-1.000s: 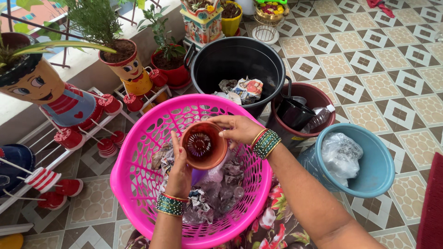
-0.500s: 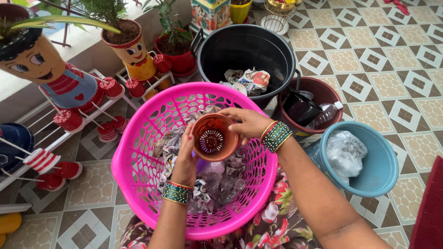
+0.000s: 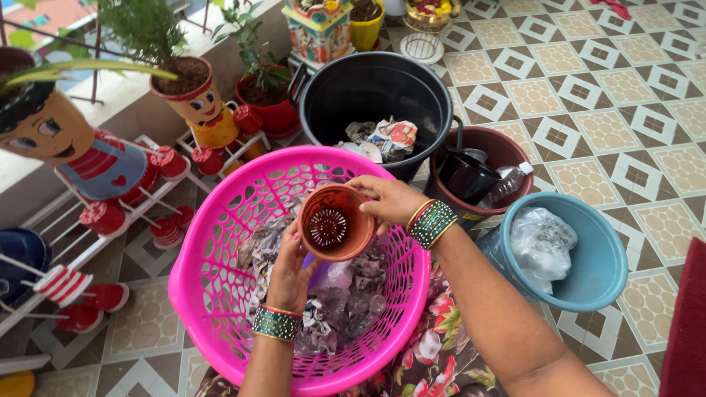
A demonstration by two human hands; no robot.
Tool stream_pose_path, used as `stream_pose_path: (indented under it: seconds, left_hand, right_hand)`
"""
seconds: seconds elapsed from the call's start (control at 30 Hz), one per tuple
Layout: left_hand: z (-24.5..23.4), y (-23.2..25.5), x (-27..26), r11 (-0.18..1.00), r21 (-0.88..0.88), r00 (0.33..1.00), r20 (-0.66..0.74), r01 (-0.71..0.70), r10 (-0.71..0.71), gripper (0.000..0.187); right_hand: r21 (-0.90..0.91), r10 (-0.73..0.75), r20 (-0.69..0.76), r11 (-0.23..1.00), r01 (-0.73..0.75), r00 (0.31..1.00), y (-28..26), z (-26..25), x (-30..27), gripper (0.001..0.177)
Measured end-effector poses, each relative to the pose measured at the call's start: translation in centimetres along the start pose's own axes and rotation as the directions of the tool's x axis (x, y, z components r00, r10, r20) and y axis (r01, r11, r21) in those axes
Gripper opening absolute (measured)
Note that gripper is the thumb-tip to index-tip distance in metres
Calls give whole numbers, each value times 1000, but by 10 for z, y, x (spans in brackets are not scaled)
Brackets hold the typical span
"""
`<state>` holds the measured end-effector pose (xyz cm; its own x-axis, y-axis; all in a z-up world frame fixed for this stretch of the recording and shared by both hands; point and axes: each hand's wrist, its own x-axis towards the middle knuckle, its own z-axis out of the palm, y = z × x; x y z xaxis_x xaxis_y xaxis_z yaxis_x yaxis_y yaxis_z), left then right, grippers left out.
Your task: The person sorts various items from a pink basket into nearby buckets. They handle a small terracotta pot, a purple plastic cup, crumpled paper, a plastic bottle, and a white cup, placing each into a black or maroon bucket.
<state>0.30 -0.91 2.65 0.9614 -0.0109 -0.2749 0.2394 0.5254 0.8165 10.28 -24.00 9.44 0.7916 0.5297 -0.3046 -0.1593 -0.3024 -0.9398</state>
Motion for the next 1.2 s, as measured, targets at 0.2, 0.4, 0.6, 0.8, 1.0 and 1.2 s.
stream_pose_path:
  seconds: [0.2, 0.4, 0.6, 0.8, 1.0, 1.2]
  left_hand:
    - [6, -14, 2, 995, -86, 999, 4, 53, -53, 54]
    - [13, -21, -3, 998, -64, 999, 34, -11, 13, 55]
    - [34, -12, -15, 993, 44, 994, 1, -113, 113, 59]
    - [52, -12, -13, 981, 49, 981, -51, -185, 188, 60]
    - [72, -15, 1, 955, 15, 954, -40, -296, 296, 60]
    - [99, -15, 19, 960, 40, 958, -75, -276, 278, 53]
  right_hand:
    - [-44, -83, 67, 995, 86, 994, 1, -6, -9, 54]
    - [-36, -50, 4, 998, 50, 999, 8, -17, -9, 55]
    - [-23, -39, -39, 999, 38, 998, 8, -21, -9, 55]
    - [-62, -34, -93, 998, 28, 995, 12, -30, -7, 56]
    - [9, -43, -192, 999, 46, 980, 15, -39, -9, 54]
    - [75, -111, -244, 988, 133, 963, 18, -65, -25, 54]
